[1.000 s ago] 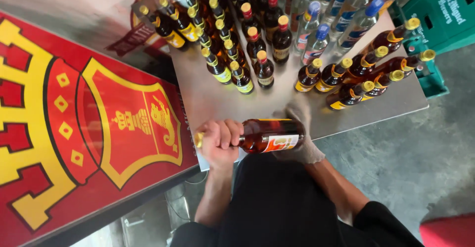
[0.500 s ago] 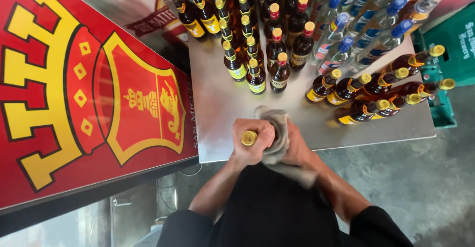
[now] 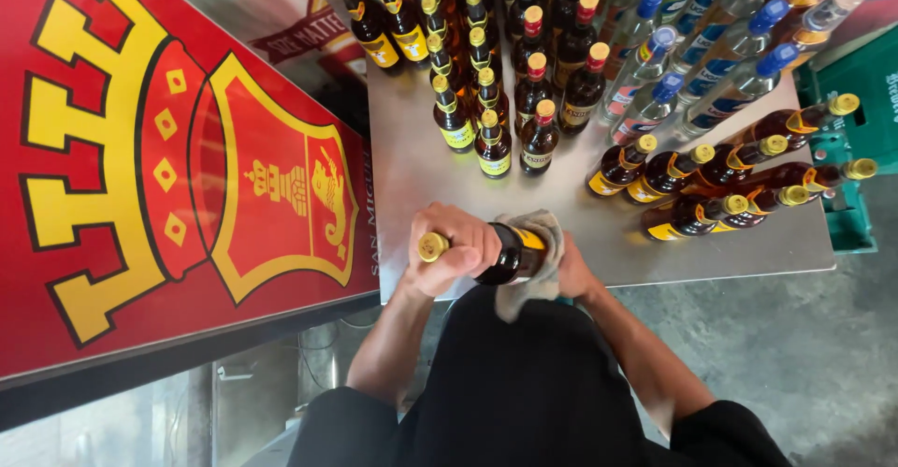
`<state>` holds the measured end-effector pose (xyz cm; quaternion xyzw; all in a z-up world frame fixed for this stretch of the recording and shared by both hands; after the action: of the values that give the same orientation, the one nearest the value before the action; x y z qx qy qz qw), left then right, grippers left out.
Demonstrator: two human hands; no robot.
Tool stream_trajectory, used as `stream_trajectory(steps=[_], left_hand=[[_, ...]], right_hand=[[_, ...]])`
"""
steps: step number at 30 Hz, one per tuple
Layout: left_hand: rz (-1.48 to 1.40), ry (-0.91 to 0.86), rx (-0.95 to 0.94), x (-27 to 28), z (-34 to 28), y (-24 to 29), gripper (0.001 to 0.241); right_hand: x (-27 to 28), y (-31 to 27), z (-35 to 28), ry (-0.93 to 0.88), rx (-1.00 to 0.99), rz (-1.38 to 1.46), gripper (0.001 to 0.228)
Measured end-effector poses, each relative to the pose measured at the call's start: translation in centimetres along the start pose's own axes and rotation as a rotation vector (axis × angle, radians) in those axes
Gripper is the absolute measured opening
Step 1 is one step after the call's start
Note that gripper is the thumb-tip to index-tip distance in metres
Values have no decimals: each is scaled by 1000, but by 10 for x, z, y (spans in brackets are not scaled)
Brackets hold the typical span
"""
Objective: Wiping glass beverage bottles with a cloth and organizing them on a stainless steel counter.
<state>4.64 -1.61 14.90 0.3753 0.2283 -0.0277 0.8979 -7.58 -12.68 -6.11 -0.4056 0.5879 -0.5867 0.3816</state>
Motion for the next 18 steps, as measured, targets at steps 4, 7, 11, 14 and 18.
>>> stream_trajectory(steps=[4,7,11,14,18], left_hand=[[-214,-101,-5,-10,18,8,38],[-290,-211,-53,-14,27,11,40],[-347,-347,-106,-19,38,13,39],[-434,-485,-149,-19,38,13,35],[-491,-453,-171,-12,41,10,33]], right_hand=[[16,89,5,-13,-33,353,59],[5,98,2,-14,-59,336,59],[9,83,-6,12,-99,311,59],[8,64,-10,27,-129,298,59],[12,25,-9,20,-163,261,59]])
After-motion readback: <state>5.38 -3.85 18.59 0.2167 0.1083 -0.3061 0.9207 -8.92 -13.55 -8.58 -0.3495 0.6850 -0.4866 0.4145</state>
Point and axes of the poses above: each hand's wrist, its own z-axis towards the middle knuckle, its own x-axis out of the back of the hand, y = z × x, the point moved 6 cm from there along z, towards the middle knuckle, and after that the axes turned 13 degrees about -x, right-handed, at the moved point
